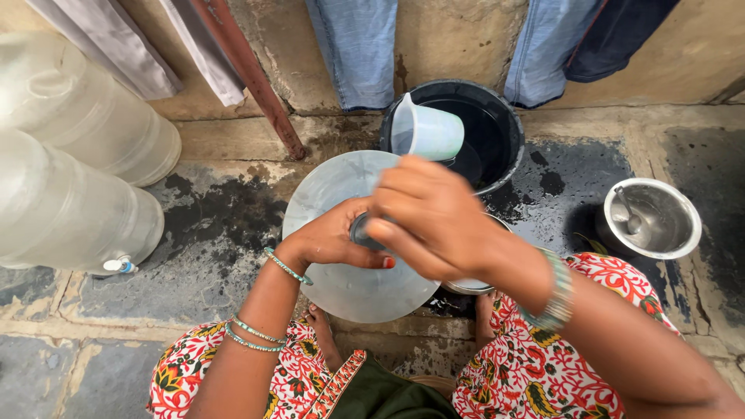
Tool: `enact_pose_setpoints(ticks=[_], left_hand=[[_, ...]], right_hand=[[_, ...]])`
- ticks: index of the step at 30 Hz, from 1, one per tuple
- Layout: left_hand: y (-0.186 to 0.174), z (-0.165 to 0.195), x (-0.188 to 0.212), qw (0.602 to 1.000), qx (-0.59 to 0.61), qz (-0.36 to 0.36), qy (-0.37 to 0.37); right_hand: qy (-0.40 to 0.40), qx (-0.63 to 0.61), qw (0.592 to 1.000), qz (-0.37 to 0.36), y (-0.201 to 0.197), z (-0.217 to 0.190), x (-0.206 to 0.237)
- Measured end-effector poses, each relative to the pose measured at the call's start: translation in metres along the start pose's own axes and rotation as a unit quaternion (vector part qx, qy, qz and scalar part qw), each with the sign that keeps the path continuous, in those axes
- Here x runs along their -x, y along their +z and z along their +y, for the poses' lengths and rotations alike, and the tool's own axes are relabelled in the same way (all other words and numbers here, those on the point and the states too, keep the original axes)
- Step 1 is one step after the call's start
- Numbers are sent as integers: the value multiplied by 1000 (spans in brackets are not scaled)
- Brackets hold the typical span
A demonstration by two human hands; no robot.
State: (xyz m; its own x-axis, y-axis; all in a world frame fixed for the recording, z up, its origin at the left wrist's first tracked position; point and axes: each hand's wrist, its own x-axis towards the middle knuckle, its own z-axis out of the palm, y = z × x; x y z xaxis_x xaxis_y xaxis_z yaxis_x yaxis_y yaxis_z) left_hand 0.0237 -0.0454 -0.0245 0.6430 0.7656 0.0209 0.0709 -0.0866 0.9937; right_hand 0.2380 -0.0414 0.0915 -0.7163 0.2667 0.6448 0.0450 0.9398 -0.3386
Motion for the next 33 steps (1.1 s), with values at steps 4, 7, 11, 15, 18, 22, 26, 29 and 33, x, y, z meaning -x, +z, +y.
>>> enact_pose_setpoints(ticks=[4,7,11,15,18,22,26,29,33], left_hand=[[0,1,-2,999,-33,-18,36],[1,-8,-1,1000,10,-21,16],[4,-19,1,1000,-9,4,-25],[3,-14,2,999,-27,1,-35],[3,-7,0,999,28,-17,2],[4,-2,0,999,4,-28,27],[4,-8,2,1000,4,-18,-2],[5,-14,3,999,-16,25,-35],[5,-18,2,997,-41,50,41]], right_hand=[[-30,30,999,3,-41,-33,5],[-31,29,999,-21,-25,-21,9],[-33,-1,997,-67,27,21,11],[-36,8,996,-82,31,32,12],[-30,19,997,-62,-3,7,14],[-75,12,997,-28,-42,-25,14],[-42,6,998,-48,-15,-2,13],[-5,-15,998,-60,22,30,18],[32,-19,999,-31,29,39,23]])
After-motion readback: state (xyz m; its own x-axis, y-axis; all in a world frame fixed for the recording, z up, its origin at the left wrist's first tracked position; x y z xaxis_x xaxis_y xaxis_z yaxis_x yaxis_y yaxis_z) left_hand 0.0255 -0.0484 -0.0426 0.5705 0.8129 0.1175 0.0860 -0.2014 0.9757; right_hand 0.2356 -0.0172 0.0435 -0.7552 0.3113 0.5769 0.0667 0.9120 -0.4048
